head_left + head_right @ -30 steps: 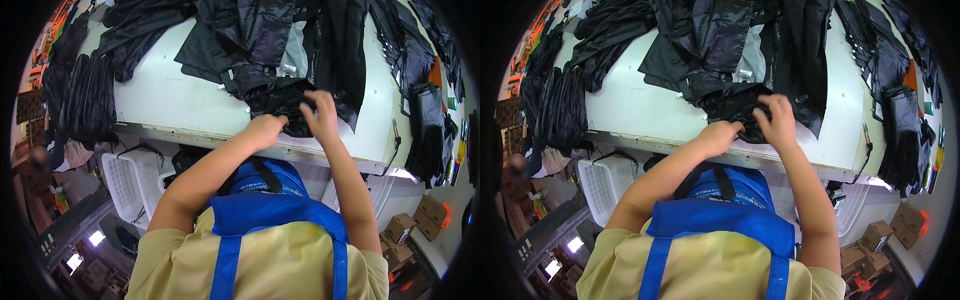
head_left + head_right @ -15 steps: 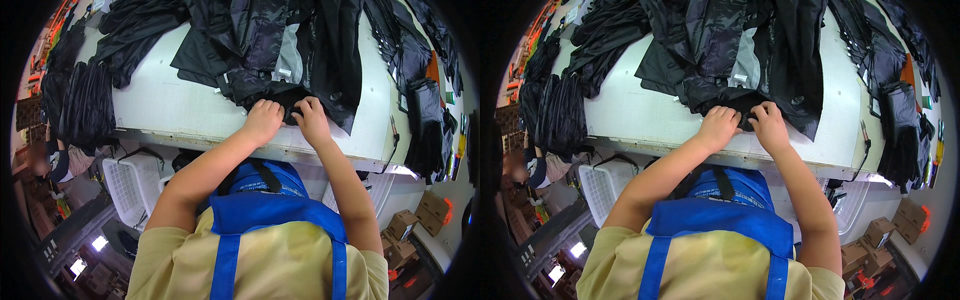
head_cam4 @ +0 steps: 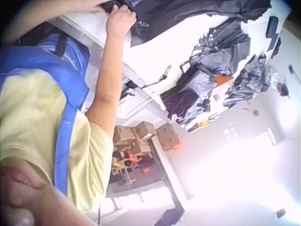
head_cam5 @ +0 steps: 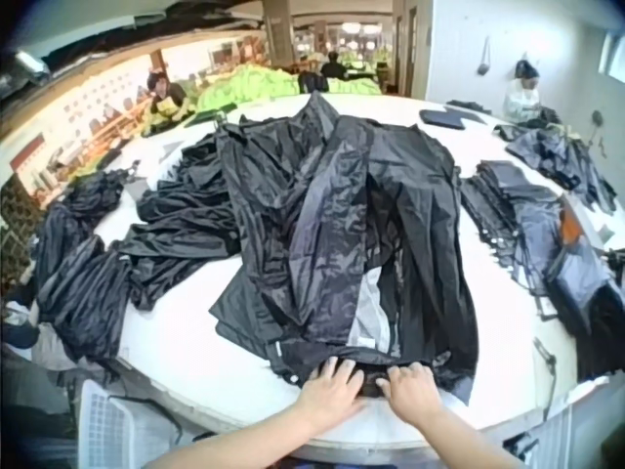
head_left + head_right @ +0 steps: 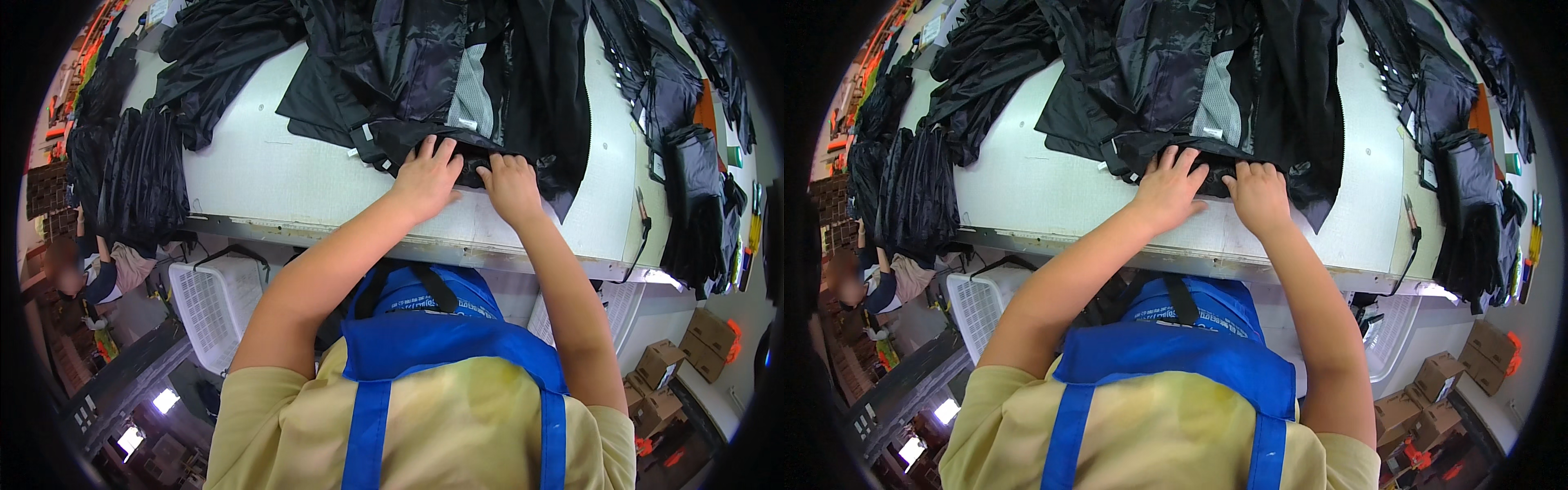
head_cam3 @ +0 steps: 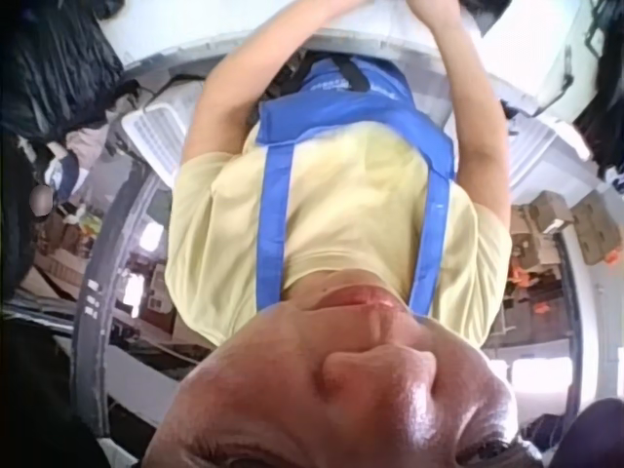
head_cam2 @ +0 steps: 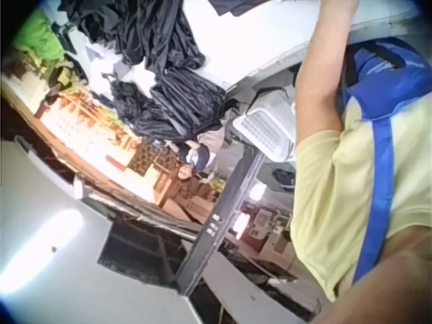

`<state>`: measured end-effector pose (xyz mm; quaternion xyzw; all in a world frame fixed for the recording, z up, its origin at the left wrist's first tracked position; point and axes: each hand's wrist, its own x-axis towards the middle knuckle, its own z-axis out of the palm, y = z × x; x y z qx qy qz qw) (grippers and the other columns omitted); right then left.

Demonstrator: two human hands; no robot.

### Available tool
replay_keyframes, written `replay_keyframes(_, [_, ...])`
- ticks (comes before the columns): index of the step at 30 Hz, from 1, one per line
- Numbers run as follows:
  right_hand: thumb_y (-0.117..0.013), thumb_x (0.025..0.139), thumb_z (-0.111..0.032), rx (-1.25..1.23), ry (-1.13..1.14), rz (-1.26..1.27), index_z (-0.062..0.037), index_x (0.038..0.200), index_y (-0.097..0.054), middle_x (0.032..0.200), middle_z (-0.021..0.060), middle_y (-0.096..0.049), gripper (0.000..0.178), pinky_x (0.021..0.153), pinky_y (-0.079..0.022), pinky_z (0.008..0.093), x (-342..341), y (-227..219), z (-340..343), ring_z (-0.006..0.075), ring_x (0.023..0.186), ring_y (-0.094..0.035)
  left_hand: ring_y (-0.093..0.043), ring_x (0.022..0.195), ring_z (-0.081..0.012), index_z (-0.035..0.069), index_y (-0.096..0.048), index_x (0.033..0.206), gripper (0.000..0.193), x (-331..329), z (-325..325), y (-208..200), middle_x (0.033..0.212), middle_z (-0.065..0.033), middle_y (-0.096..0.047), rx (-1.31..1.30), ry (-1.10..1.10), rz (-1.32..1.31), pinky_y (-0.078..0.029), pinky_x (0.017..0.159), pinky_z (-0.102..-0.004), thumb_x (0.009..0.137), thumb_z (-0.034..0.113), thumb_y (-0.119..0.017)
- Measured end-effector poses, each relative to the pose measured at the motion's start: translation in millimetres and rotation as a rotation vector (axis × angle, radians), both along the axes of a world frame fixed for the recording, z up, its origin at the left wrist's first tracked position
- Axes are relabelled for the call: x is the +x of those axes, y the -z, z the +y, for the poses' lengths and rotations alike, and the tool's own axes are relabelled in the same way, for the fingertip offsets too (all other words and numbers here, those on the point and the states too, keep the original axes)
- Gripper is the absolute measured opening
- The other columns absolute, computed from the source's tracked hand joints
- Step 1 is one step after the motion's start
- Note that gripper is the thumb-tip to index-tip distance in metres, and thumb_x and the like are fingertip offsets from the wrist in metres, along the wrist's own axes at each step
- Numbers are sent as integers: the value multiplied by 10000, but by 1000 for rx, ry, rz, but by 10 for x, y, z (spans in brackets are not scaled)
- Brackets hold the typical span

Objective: The person folds black garments on a white table, aligns edges, and places them into black plastic bags. The person repeatedly picks up garments, folds them, and inserts them into bags, then sets the bags aside.

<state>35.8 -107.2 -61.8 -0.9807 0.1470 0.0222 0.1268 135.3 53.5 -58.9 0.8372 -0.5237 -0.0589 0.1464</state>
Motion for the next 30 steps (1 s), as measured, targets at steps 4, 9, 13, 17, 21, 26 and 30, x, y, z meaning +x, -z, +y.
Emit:
replay_keyframes(4, [-653, 835, -277, 59, 101, -105, -21, 1109, -565, 1021, 154, -578, 385, 830, -464, 426, -23, -81, 66, 330, 943, -562, -496, 1099, -328, 76, -583, 1124, 389, 200, -53, 2, 1107, -102, -575, 153, 67, 27, -357, 1005, -530, 787, 243, -679])
replay_keyframes(9, [-689, 783, -217, -68, -124, -114, -26, 1135, -577, 1034, 128, -578, 416, 873, -453, 393, -144, -175, -101, 297, 987, -559, -568, 941, -336, 23, -528, 1086, 309, 376, -103, -135, 838, -137, -643, 147, 75, 139, -427, 914, -447, 849, 201, -617])
replay_keyframes(13, [-675, 782, -229, -182, -187, -57, -69, 1012, -604, 926, 71, -612, 289, 850, -428, 353, -79, -188, -231, 239, 942, -567, -565, 940, -328, 12, -478, 1128, 364, 410, -139, -257, 935, -173, -610, 148, -16, 108, -483, 807, -427, 851, 198, -621])
replay_keyframes(17, [-635, 834, -253, -302, -168, -79, -109, 967, -575, 750, 17, -607, 205, 856, -372, 360, -66, -311, -256, 185, 838, -580, -550, 977, -313, 23, -476, 1189, 438, 395, 27, -352, 1132, -151, -527, 63, 65, -87, -486, 823, -413, 823, 191, -649])
replay_keyframes(21, [-607, 867, -250, -307, -155, -159, -139, 1033, -545, 701, 6, -589, 209, 836, -366, 368, -17, -385, -278, 186, 736, -585, -537, 990, -283, 26, -491, 1246, 514, 451, 116, -362, 1210, -126, -483, 133, 110, -227, -484, 828, -381, 782, 166, -663])
replay_keyframes(26, [-606, 866, -249, -299, -179, -109, -144, 1034, -561, 725, 8, -588, 203, 715, -397, 368, -35, -554, -172, 196, 656, -576, -540, 943, -230, 31, -566, 1127, 365, 528, 190, -411, 1112, -79, -530, 208, 188, -244, -464, 777, -346, 767, 92, -579])
replay_keyframes(30, [-625, 846, -270, -216, -242, -197, -139, 1041, -590, 763, 17, -589, 238, 616, -415, 364, -164, -661, -77, 199, 667, -577, -555, 853, -240, 68, -590, 985, 222, 482, 327, -550, 862, -62, -602, 106, 196, -164, -456, 756, -348, 764, 80, -569])
